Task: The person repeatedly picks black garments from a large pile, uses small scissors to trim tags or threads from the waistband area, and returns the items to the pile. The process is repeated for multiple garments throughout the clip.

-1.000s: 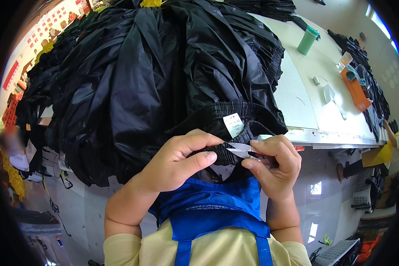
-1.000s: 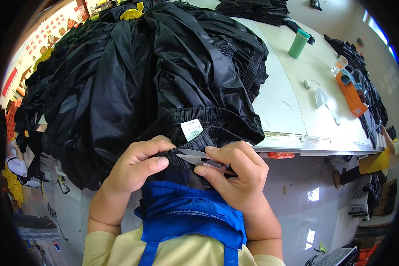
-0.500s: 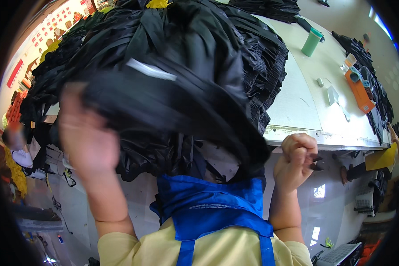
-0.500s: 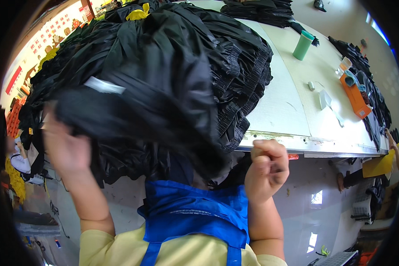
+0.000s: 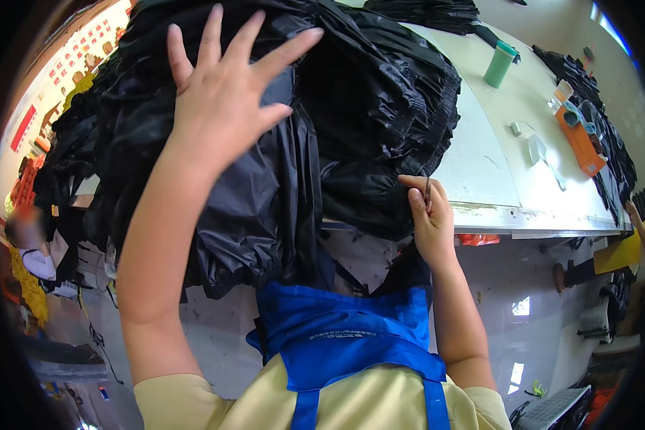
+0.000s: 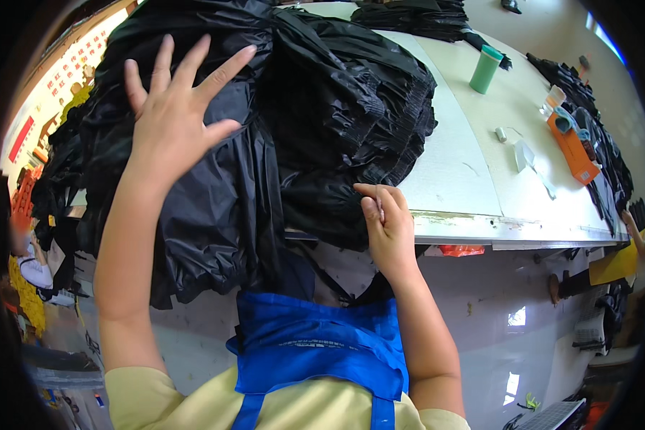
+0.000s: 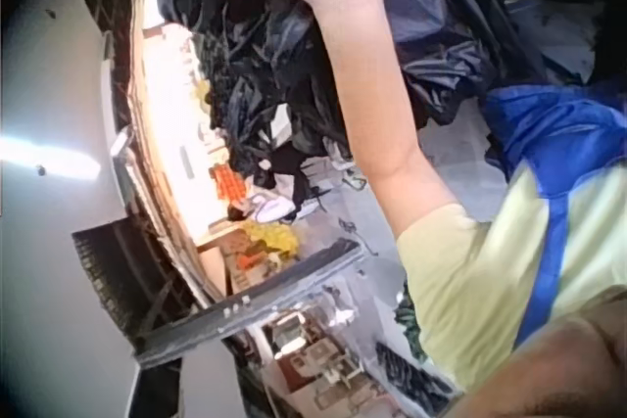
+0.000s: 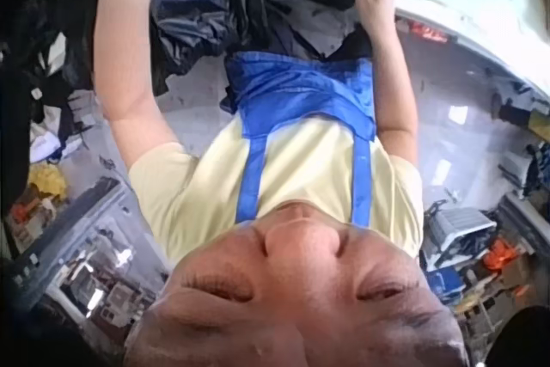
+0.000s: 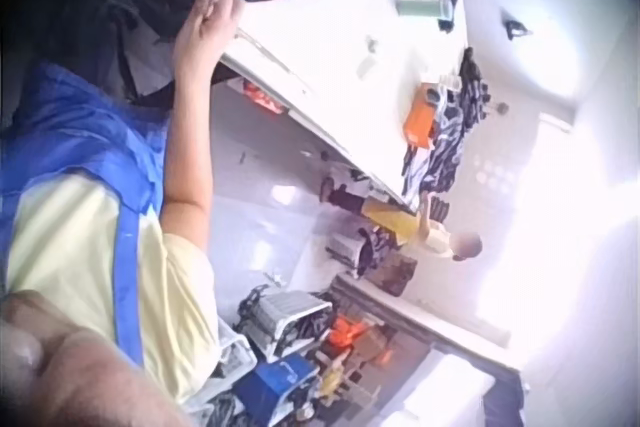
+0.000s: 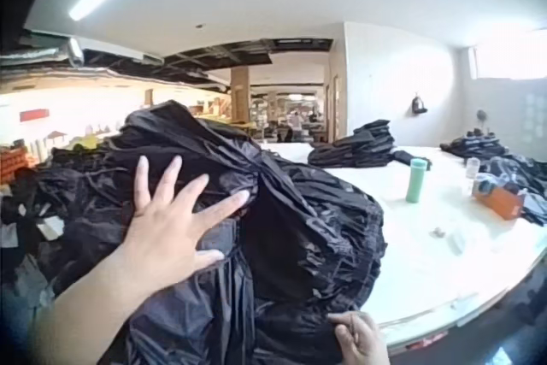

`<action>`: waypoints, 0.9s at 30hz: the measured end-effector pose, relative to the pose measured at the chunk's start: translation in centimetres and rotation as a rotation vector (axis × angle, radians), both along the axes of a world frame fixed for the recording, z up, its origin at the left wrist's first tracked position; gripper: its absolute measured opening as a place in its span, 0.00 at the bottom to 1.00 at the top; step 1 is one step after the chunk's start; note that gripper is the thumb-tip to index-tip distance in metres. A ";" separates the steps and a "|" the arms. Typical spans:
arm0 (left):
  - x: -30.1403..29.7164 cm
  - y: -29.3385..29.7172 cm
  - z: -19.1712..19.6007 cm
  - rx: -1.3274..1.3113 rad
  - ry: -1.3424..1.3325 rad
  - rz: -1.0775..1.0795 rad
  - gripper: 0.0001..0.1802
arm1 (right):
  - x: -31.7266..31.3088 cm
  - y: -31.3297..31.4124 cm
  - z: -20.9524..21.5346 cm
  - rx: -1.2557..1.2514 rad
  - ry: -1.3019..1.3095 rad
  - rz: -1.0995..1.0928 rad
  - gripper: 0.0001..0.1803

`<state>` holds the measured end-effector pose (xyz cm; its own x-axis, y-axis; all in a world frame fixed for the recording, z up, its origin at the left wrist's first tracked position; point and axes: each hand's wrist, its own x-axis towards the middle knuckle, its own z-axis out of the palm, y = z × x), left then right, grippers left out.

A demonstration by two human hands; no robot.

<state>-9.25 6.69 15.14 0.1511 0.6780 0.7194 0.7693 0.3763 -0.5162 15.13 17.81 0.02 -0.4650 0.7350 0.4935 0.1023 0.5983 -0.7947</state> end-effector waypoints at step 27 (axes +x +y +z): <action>5.8 7.0 -0.3 -0.399 -0.421 -0.495 0.41 | -3.3 4.3 6.8 -0.223 0.541 0.593 0.15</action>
<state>-3.50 13.64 14.89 0.2721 0.8234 0.4980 0.9618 -0.2172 -0.1665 11.83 22.12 6.79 -0.5464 0.5500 0.6316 -0.6102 0.2551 -0.7501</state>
